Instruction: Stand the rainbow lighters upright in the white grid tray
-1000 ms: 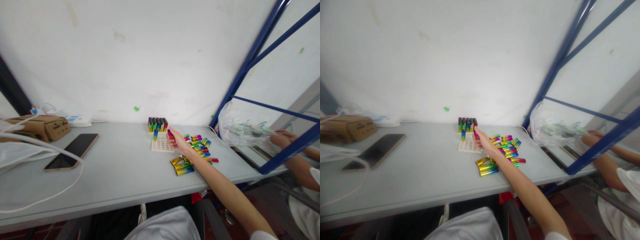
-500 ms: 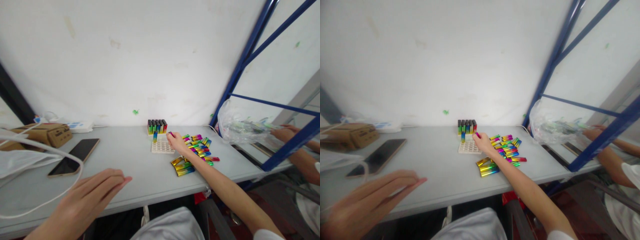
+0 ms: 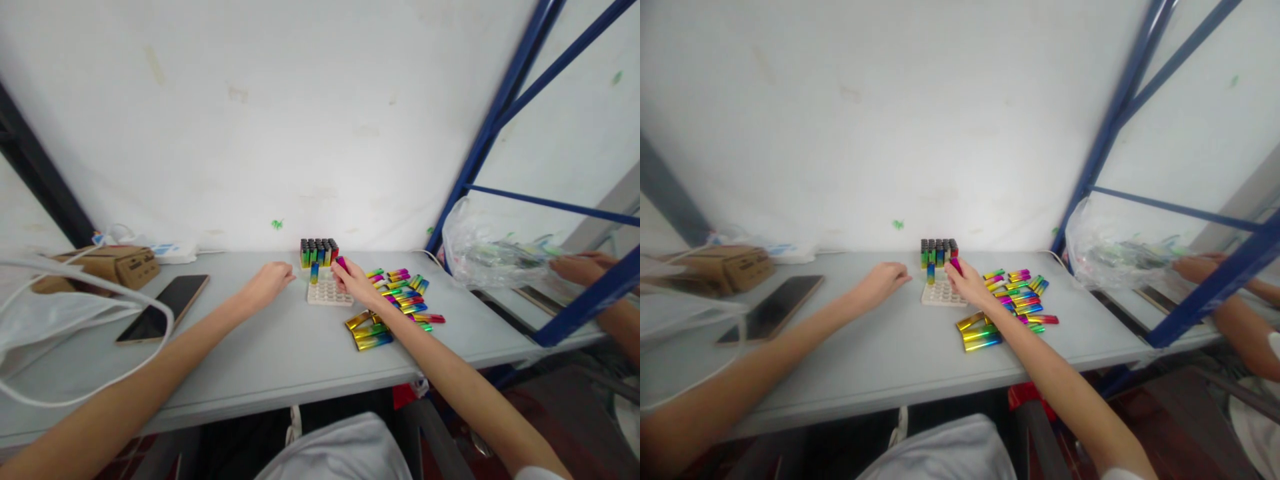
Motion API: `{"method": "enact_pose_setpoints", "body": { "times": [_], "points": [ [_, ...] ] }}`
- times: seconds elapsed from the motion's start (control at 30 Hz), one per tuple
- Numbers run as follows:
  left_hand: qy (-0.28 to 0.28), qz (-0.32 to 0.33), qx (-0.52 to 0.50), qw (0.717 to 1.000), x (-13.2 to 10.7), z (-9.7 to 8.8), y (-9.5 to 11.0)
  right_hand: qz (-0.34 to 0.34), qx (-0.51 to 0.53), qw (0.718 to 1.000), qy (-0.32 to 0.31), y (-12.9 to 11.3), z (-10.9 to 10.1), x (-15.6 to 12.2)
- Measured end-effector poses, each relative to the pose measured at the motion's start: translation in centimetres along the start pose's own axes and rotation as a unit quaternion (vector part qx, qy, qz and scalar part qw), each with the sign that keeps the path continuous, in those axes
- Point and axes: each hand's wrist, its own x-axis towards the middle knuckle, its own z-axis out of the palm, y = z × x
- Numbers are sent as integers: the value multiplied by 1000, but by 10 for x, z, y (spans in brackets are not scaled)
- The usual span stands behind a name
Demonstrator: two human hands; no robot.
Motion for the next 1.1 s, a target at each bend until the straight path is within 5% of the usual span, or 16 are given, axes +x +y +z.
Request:
{"method": "enact_pose_setpoints", "body": {
  "times": [0.17,0.27,0.5,0.73,0.87,0.97,1.1],
  "points": [
    [38,-49,-12,998,-2,15,2,-136,-218,966,34,-7,3,-1],
    [24,-56,16,998,-8,22,6,-123,-303,945,33,-14,6,-2],
    [-67,-62,57,994,-5,23,11,-87,-284,955,7,-16,9,4],
    [-53,-52,49,996,-6,17,14,-102,-386,915,-51,-12,20,12],
    [-28,-47,-9,998,-8,-2,19,-100,-493,864,-30,-14,31,12],
    [45,-66,-86,993,-16,-30,31,-86,-553,829,-25,-12,34,10],
    [141,-70,-254,954,-52,-64,72,-82,-530,842,-49,-7,29,11]
  ]
}}
